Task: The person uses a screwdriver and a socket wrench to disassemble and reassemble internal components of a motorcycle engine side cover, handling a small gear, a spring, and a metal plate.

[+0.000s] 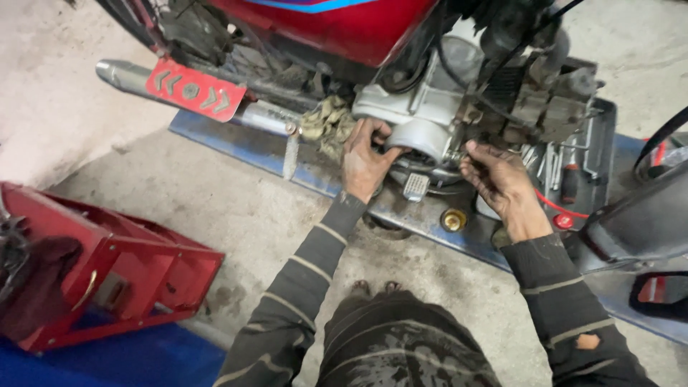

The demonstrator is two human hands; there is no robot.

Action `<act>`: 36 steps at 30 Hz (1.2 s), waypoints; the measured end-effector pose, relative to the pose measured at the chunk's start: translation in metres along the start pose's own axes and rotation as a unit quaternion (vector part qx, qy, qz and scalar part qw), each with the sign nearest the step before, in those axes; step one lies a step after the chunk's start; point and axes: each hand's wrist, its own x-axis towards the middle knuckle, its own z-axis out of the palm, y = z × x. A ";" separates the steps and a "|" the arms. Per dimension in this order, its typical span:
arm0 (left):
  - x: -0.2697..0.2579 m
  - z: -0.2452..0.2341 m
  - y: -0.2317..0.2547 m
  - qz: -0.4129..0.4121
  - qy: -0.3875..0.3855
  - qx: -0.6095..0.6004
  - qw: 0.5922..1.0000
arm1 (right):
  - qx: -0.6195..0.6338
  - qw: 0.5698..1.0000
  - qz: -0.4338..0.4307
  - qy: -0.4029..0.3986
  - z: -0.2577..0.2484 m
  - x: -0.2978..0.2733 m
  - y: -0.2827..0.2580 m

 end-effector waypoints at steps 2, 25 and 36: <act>0.001 0.001 -0.001 -0.002 -0.002 0.002 1.000 | -0.015 1.000 -0.016 0.001 0.002 0.001 -0.007; -0.010 -0.042 0.027 0.096 -0.030 0.098 0.990 | -0.107 0.968 -0.148 0.170 0.047 -0.093 -0.001; -0.009 -0.056 0.026 -0.071 -0.066 0.269 0.958 | -0.241 0.902 -0.359 0.012 0.136 -0.119 0.009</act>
